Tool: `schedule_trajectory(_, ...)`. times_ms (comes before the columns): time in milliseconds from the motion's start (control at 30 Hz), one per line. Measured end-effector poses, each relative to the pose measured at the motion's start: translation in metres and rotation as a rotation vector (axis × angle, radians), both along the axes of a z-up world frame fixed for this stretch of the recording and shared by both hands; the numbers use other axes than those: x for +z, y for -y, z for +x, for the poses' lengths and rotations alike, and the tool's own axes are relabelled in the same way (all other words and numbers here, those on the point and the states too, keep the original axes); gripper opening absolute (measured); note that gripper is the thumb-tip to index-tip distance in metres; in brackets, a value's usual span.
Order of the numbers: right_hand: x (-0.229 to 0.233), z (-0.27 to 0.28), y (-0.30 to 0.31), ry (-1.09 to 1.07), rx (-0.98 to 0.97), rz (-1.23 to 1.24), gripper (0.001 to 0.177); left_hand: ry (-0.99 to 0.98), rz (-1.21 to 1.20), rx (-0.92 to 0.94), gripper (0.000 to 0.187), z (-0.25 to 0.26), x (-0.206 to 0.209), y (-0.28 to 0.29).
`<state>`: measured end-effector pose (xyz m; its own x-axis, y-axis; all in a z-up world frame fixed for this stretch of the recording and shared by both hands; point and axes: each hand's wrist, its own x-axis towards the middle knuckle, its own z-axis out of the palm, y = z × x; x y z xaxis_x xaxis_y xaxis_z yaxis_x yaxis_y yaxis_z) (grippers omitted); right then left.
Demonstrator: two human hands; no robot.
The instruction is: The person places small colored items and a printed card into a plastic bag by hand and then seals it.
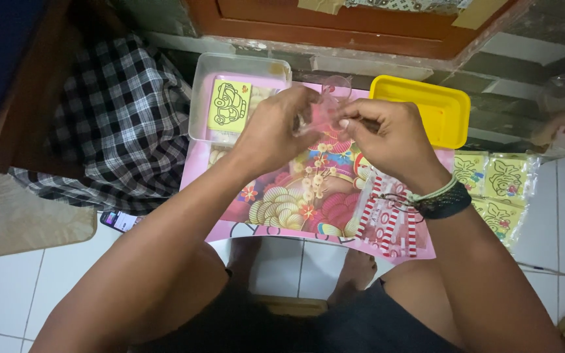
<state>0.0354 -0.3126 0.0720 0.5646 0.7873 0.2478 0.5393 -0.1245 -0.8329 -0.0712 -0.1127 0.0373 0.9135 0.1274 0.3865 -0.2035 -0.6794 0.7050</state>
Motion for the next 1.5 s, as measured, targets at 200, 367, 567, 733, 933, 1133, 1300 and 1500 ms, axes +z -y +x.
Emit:
schedule_trajectory(200,-0.007,0.027,0.016,-0.051,0.173,0.026,0.027,-0.015,-0.383,-0.334,0.076,-0.009,0.015,-0.004)
schedule_trajectory(367,0.000,0.027,0.016,-0.167,0.270,0.039,0.027,-0.194,-0.486,-0.279,0.064,-0.010,0.008,-0.003)
schedule_trajectory(567,0.003,0.024,0.015,-0.327,0.207,0.077,0.047,-0.123,-0.505,-0.047,0.043,0.002,-0.008,-0.010)
schedule_trajectory(733,-0.003,0.017,0.008,-0.370,0.055,0.054,0.040,0.042,-0.390,0.141,0.025,-0.002,0.004,-0.009)
schedule_trajectory(933,-0.016,0.017,-0.001,-0.307,0.025,-0.004,0.018,0.102,-0.422,0.161,0.019,-0.002,0.011,0.000)
schedule_trajectory(1133,-0.022,0.025,-0.003,-0.507,-0.005,0.106,0.058,0.149,-0.459,0.137,0.019,-0.004,0.016,-0.004)
schedule_trajectory(1300,-0.024,0.018,-0.008,-0.497,-0.047,0.084,0.050,0.137,-0.443,0.103,0.022,-0.005,0.018,-0.004)
schedule_trajectory(1500,-0.015,0.009,-0.010,-0.325,0.005,0.000,0.033,-0.204,-0.296,-0.107,0.092,-0.014,0.027,-0.005)
